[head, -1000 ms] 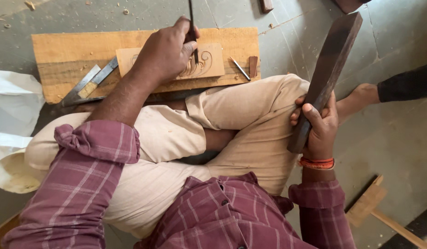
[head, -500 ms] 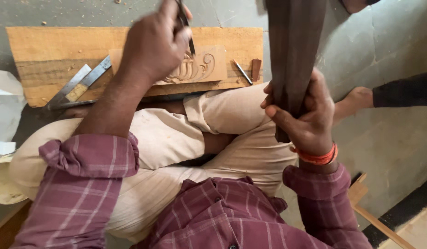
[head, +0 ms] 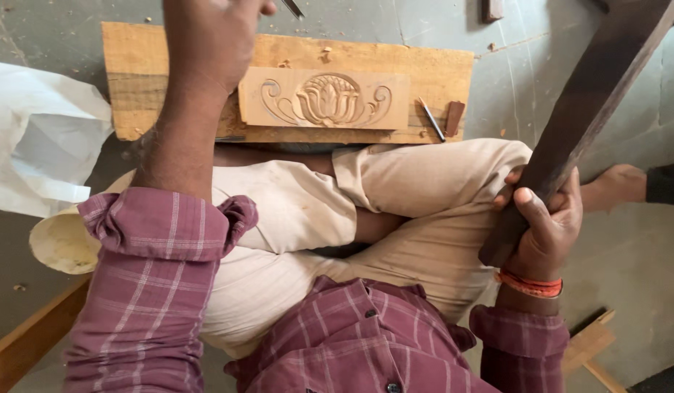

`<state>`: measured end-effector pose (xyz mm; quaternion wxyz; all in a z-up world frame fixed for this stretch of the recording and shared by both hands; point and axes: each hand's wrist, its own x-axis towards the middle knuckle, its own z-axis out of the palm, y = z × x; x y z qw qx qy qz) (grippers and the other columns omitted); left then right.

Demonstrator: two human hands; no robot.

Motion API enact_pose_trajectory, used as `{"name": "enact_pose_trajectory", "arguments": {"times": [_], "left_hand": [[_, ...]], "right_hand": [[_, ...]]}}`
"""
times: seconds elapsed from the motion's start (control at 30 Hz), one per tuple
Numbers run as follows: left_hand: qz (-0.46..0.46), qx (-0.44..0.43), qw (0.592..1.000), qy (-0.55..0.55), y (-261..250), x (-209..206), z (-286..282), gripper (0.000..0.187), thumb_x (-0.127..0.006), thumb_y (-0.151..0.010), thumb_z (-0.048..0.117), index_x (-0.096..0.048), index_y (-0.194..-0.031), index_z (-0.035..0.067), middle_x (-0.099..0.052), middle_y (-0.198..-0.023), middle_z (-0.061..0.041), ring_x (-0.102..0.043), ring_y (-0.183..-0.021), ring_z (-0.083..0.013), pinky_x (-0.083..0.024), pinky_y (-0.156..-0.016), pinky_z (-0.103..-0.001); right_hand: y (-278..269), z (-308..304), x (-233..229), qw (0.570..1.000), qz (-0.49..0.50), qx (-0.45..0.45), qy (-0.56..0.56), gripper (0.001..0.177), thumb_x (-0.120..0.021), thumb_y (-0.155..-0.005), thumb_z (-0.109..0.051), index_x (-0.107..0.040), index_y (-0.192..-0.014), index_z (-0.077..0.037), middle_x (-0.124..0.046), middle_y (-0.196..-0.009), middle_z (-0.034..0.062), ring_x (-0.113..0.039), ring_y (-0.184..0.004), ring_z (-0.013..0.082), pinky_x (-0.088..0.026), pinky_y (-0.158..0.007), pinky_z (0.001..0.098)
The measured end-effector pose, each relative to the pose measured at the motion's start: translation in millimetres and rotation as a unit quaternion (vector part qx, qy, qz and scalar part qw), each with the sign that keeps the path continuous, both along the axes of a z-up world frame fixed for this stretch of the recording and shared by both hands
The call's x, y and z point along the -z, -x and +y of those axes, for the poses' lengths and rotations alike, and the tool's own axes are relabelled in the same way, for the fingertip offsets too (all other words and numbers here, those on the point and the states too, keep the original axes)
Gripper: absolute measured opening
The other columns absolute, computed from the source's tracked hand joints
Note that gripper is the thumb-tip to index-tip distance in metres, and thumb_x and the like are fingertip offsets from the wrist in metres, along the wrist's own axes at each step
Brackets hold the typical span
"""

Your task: The person sits cross-legged on the floor and carves a floral design into a rectangular piece of wood. They use a chisel held in the left hand and a wooden mallet in the right hand to strike the chisel, removing wood shavings. The person occasionally pauses to inspect the carving and adjust the wood's position.

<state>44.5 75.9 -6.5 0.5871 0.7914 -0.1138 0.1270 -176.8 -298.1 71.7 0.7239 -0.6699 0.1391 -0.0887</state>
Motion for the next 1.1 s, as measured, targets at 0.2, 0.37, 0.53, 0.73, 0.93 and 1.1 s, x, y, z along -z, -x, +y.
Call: {"name": "enact_pose_trajectory", "arguments": {"times": [0.2,0.37,0.53,0.73,0.93,1.1], "left_hand": [[-0.098,0.175,0.974,-0.104,20.1,-25.5,-46.9,0.015,-0.071,-0.105,0.016,-0.067,-0.114,0.006,-0.077,-0.094,-0.007,-0.075,-0.083,-0.0178,-0.058,-0.068,-0.032],[-0.014,0.265,0.914,-0.307,17.5,-42.1,-94.7,0.017,-0.073,-0.1,0.027,-0.071,-0.114,0.018,-0.076,-0.084,-0.006,-0.073,-0.075,-0.0283,-0.054,-0.063,-0.045],[-0.026,0.319,0.858,-0.402,9.2,-53.9,-120.2,0.016,-0.072,-0.095,0.027,-0.074,-0.11,0.023,-0.074,-0.08,-0.008,-0.071,-0.074,-0.0306,-0.053,-0.065,-0.049],[-0.042,0.363,0.779,-0.51,3.5,-54.8,-154.8,0.014,-0.071,-0.094,0.022,-0.076,-0.106,0.025,-0.074,-0.081,-0.008,-0.071,-0.077,-0.0292,-0.053,-0.066,-0.048],[-0.023,0.357,0.762,-0.54,-1.9,-51.2,-172.2,0.015,-0.071,-0.092,0.02,-0.076,-0.106,0.024,-0.074,-0.082,-0.008,-0.071,-0.078,-0.0296,-0.053,-0.067,-0.048],[-0.014,0.36,0.764,-0.536,-12.6,-52.7,-174.6,0.016,-0.072,-0.091,0.019,-0.077,-0.106,0.023,-0.075,-0.083,-0.009,-0.071,-0.078,-0.0299,-0.054,-0.067,-0.048]], "right_hand": [[-4.2,-6.2,7.2,1.0,-0.013,0.017,-0.018,0.044,-0.066,-0.099,-0.002,-0.049,-0.14,0.002,-0.066,-0.109,0.0138,-0.067,-0.083,0.0179,-0.057,-0.08,0.0302],[-10.2,-12.4,16.0,0.998,-0.017,-0.01,-0.061,0.046,-0.069,-0.099,-0.004,-0.049,-0.14,0.001,-0.067,-0.112,0.0124,-0.067,-0.085,0.0175,-0.056,-0.078,0.0294],[-6.9,-12.9,12.7,0.999,-0.01,-0.008,-0.039,0.049,-0.069,-0.1,-0.005,-0.048,-0.143,0.001,-0.066,-0.112,0.0116,-0.067,-0.086,0.0171,-0.056,-0.079,0.0287],[-2.2,-4.1,11.1,1.0,-0.02,-0.005,-0.005,0.055,-0.068,-0.102,-0.004,-0.044,-0.152,0.002,-0.065,-0.113,0.0122,-0.068,-0.088,0.0165,-0.057,-0.083,0.0282],[21.7,35.4,6.8,0.999,0.007,0.047,0.013,0.075,-0.064,-0.099,0.002,-0.025,-0.163,-0.002,-0.06,-0.122,0.0119,-0.067,-0.096,0.0183,-0.06,-0.074,0.0313],[27.0,69.9,24.2,0.997,0.044,0.055,0.014,0.086,-0.061,-0.1,0.002,-0.01,-0.168,-0.009,-0.06,-0.115,0.0122,-0.064,-0.083,0.0168,-0.057,-0.065,0.0304]]}}
